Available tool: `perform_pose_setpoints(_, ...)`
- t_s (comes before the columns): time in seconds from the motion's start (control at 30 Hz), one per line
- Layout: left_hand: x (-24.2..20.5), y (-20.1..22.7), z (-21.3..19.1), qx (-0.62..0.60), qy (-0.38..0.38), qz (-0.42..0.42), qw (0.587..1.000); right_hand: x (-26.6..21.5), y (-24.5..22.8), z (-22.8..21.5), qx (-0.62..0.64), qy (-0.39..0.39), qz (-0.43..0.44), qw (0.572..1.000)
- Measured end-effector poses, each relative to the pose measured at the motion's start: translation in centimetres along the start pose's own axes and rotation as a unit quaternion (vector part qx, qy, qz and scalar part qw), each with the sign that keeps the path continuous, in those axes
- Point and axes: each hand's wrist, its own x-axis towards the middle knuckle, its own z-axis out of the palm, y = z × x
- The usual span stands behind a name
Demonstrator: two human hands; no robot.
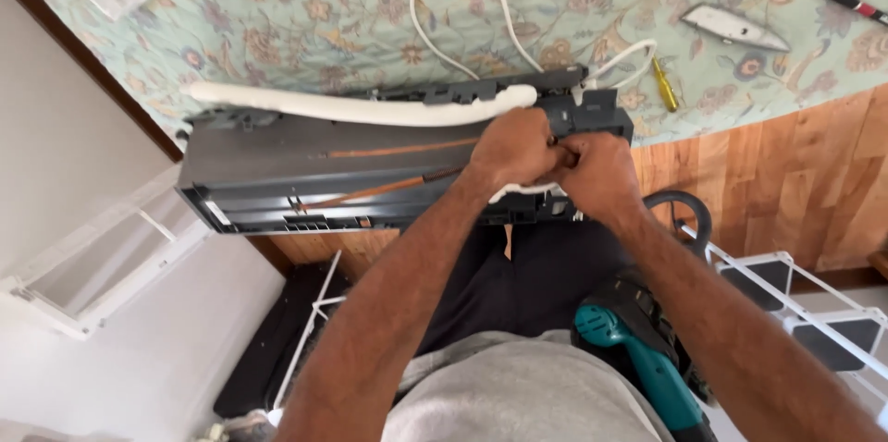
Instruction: Wrapping insulation tape around copper refrigerant lines of an indoor air conditioning unit to finish the installation.
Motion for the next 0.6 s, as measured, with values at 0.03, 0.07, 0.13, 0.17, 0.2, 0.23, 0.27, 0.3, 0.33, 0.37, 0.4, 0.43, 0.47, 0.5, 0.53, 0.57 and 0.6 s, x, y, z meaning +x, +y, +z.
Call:
perform_pose_setpoints(0.03, 0.0, -0.2, 0.4, -0.004, -0.002, -0.003, 1.0, -0.1, 0.3, -0.1, -0.002, -0.004, 0.002, 1.0)
perform_pose_setpoints(0.07, 0.3, -0.5, 0.2, -0.005, 0.014, 0.022, 1.0, 0.4, 0.3, -0.1, 0.016, -0.004, -0.018, 1.0)
perform_pose_setpoints(0.13, 1.1, -1.4, 0.5, -0.007, 0.031, 0.046, 0.998, 0.7, -0.8, -0.6, 0.034, -0.005, -0.038, 0.999)
perform_pose_setpoints(0.17, 1.5, -2.1, 0.9, -0.008, 0.034, 0.06, 0.998, 0.5, -1.9, -1.1, 0.037, -0.015, -0.038, 0.998)
perform_pose_setpoints(0.2, 1.9, -2.6, 1.3, -0.01, 0.036, 0.074, 0.997, 0.2, -2.8, -1.6, 0.041, -0.025, -0.037, 0.998)
perform_pose_setpoints(0.23, 1.2, -2.0, 0.9, -0.011, 0.036, 0.074, 0.997, 0.0, -2.1, -1.7, 0.041, -0.025, -0.036, 0.998)
perform_pose_setpoints(0.27, 0.4, -1.5, 0.2, 0.007, 0.028, 0.083, 0.996, 0.1, -1.6, -1.7, 0.017, -0.036, -0.017, 0.999)
perform_pose_setpoints(0.3, -0.4, -1.0, -0.5, 0.025, 0.021, 0.092, 0.995, 0.1, -1.1, -1.7, -0.007, -0.045, 0.002, 0.999)
perform_pose_setpoints(0.33, -1.3, -0.9, -1.6, 0.024, 0.02, 0.095, 0.995, -0.2, -2.6, -2.2, -0.008, -0.042, 0.004, 0.999)
perform_pose_setpoints(0.37, -2.1, -0.9, -2.6, 0.065, -0.013, 0.095, 0.993, -0.5, -4.1, -2.6, -0.003, -0.042, -0.007, 0.999)
perform_pose_setpoints(0.4, -3.0, -0.8, -3.7, 0.105, -0.042, 0.092, 0.989, -0.8, -5.6, -3.2, -0.001, -0.043, -0.02, 0.999)
perform_pose_setpoints(0.43, -3.7, -1.3, -3.4, 0.104, -0.041, 0.093, 0.989, -1.4, -5.6, -3.5, -0.003, -0.042, -0.021, 0.999)
perform_pose_setpoints(0.47, -4.4, -2.1, -3.5, 0.123, -0.049, 0.076, 0.988, -1.5, -5.8, -3.6, -0.002, -0.052, -0.04, 0.998)
perform_pose_setpoints(0.5, -5.0, -2.9, -3.7, 0.142, -0.058, 0.058, 0.986, -1.7, -6.1, -3.6, -0.001, -0.062, -0.059, 0.996)
perform_pose_setpoints(0.53, -5.5, -3.6, -4.4, 0.143, -0.057, 0.056, 0.986, -1.7, -6.2, -3.6, 0.001, -0.064, -0.061, 0.996)
perform_pose_setpoints(0.57, -6.0, -4.4, -5.1, 0.128, -0.064, 0.051, 0.988, -1.7, -6.3, -3.6, 0.011, -0.066, -0.078, 0.995)
perform_pose_setpoints(0.6, -6.4, -4.9, -5.4, 0.111, -0.073, 0.051, 0.99, -1.9, -6.2, -3.7, 0.02, -0.065, -0.091, 0.994)
